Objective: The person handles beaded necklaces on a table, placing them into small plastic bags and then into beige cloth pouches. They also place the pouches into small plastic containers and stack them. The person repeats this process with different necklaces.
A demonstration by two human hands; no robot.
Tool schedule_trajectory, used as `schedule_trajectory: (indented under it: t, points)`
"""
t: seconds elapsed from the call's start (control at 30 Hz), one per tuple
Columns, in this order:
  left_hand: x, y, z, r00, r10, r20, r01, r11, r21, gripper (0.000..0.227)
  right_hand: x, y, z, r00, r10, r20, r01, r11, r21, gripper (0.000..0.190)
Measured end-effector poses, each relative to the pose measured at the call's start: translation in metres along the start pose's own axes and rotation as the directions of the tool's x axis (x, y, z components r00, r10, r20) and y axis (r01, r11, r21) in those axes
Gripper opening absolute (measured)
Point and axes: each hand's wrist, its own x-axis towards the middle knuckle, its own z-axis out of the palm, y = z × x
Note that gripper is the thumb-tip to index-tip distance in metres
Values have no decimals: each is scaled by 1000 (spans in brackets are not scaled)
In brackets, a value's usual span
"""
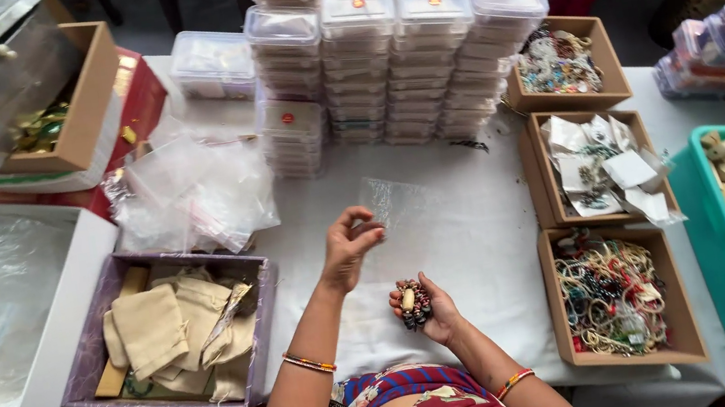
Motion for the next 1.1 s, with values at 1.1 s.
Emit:
schedule_trajectory:
  t: [1.1]
  points:
    - [-69, -31, 4, 999, 51, -18, 24, -118, 993, 27, 1, 6, 40, 969, -21, -245, 9, 999, -51, 30]
